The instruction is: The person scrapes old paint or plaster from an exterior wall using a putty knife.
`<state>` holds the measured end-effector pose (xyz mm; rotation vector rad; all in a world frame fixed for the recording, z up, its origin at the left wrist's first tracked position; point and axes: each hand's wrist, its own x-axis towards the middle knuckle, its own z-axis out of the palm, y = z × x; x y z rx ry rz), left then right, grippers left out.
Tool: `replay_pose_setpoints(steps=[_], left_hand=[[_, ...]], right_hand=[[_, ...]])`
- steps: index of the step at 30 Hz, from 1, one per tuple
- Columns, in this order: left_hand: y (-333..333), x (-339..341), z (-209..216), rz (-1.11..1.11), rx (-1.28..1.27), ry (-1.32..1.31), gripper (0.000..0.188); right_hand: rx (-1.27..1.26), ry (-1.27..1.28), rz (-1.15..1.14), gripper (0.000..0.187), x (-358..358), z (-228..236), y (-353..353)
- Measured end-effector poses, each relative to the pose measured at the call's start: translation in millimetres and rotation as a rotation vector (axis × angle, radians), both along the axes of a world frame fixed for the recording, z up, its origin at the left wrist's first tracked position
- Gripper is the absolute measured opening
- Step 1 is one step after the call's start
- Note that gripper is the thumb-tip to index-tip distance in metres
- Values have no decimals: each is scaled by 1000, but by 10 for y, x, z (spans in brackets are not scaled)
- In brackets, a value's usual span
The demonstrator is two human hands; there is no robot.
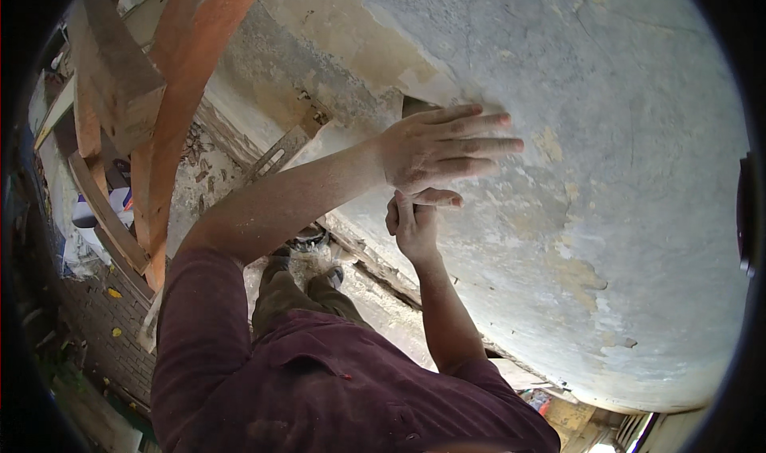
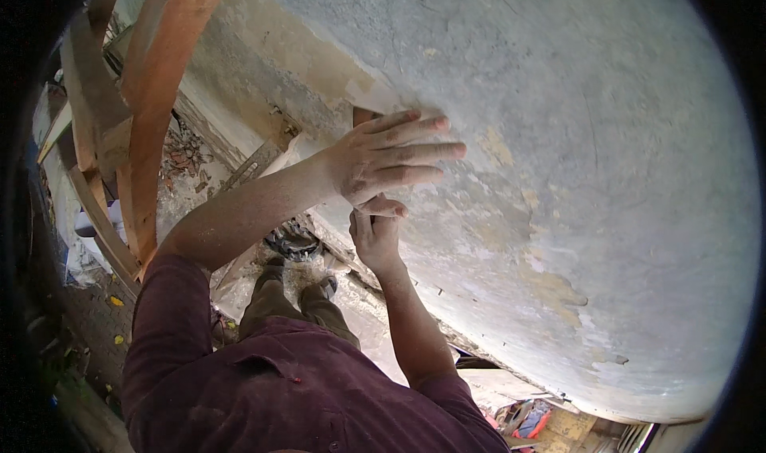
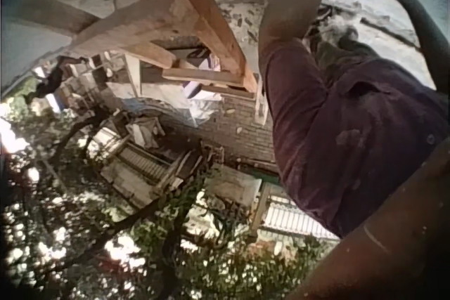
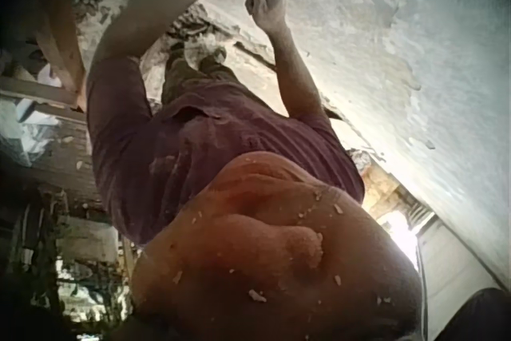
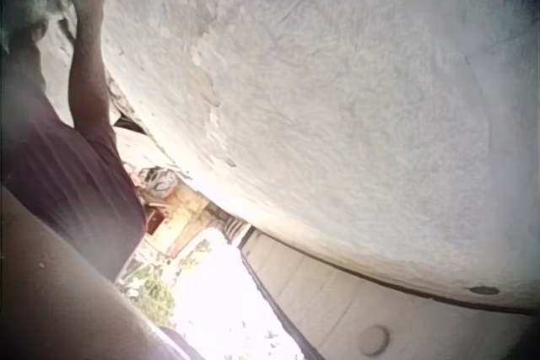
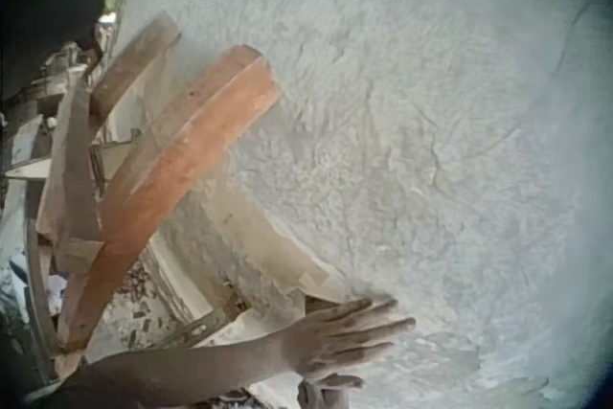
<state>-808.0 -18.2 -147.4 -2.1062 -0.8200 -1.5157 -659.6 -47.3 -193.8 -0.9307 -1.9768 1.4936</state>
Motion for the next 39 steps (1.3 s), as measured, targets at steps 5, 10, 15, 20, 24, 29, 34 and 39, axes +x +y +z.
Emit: replay_pose_setpoints(steps=[5,10,15,20,24,29,34,39], left_hand=[[94,-73,-62,2,63,53,52],[142,-130,-86,70,106,15,55],[237,-103,-107,50,168,-7,49],[263,-147,-46,79,189,-39,53],[216,-384,98,209,155,66,59],[170,-29,-130,99,122,29,64],[150,-247,-36,67,35,32,70],[172,-137,-47,111,143,27,61]], right_hand=[[132,-16,-62,21,76,-187,114],[407,-195,42,11,103,-89,186],[374,-124,-6,10,10,-79,162],[363,-50,6,6,-112,79,159],[552,-87,36,14,-265,196,253],[721,-128,69,17,-25,50,147],[478,-119,-65,9,-218,10,109],[541,-137,-89,10,-197,228,100]])
